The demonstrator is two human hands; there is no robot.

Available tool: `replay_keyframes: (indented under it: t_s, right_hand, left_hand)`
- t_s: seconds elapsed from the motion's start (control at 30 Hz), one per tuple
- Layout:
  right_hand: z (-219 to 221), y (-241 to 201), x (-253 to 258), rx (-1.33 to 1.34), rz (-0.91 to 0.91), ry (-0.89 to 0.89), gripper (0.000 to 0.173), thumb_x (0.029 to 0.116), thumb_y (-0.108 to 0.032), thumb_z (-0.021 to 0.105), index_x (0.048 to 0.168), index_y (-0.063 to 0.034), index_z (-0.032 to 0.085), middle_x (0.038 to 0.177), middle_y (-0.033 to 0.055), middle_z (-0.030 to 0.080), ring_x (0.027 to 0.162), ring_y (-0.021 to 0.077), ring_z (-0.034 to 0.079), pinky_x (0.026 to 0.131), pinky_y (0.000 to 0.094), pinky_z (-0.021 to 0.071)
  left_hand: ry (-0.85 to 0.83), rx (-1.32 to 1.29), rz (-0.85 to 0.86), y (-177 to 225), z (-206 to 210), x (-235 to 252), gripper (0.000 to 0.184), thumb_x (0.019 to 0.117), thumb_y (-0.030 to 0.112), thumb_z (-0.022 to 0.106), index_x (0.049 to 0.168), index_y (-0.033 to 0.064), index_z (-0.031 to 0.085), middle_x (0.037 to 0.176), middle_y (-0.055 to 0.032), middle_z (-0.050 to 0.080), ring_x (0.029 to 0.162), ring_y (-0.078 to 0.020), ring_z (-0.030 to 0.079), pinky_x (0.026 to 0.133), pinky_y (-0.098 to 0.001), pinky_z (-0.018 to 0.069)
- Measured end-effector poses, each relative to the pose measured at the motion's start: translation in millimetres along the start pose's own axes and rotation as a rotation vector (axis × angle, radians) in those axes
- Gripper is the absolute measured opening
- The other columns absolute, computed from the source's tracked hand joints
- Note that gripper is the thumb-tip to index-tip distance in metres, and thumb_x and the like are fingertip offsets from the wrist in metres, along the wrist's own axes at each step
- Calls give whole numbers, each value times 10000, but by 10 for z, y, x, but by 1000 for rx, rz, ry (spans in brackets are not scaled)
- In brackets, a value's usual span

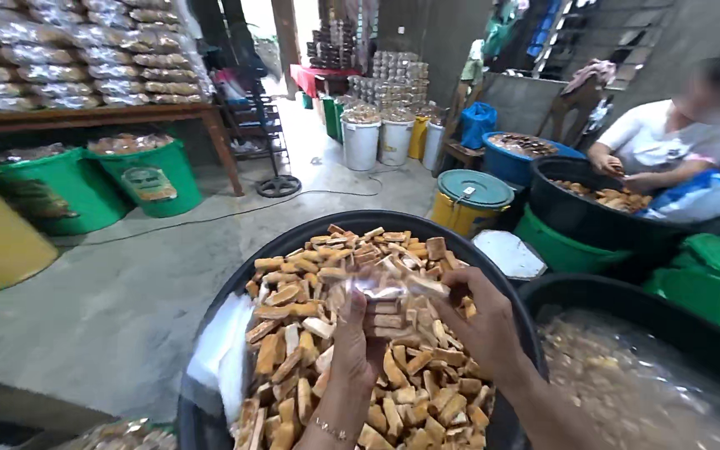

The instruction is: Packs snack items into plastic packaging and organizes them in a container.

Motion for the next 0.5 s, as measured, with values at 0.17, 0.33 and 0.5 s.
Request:
replay_keyframes:
  t_s: [0.17,0.33,0.5]
  right_hand:
    - [-91,0,-104,-82,-270,280,210,993,-319,677,1041,-135,586,1135,47,566,1120,107,556,1002,222,459]
    - [-45,-39,-150,-66,-293,140,170,1052,-244,583,1104,-127,695,1185,85,628,1158,145,594,1023,272,490]
    - [7,-12,-251,113,5,-207,360,1010,-139,556,1332,-10,655,1093,157,692,921,134,675,824,237,570]
  left_hand:
    - [-145,-48,-91,-210,163,-165,442,997,350,615,1336,68,578,1073,-111,737,902,-183,743,786,-332,632]
    - [-104,-50,-160,-288,141,-228,256,1058,239,458,1115,43,613,928,-118,740,825,-187,744,750,-339,634]
    - [-98,55,-94,-186,87,-139,214,1060,180,420,1172,39,535,924,-89,730,821,-162,738,755,-321,633]
Point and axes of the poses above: each hand's wrist, its own x-axis towards the middle knuckle, its own z-axis out of the palm, y = z × x, the point moved 7 cm from there along x, towards the middle knuckle
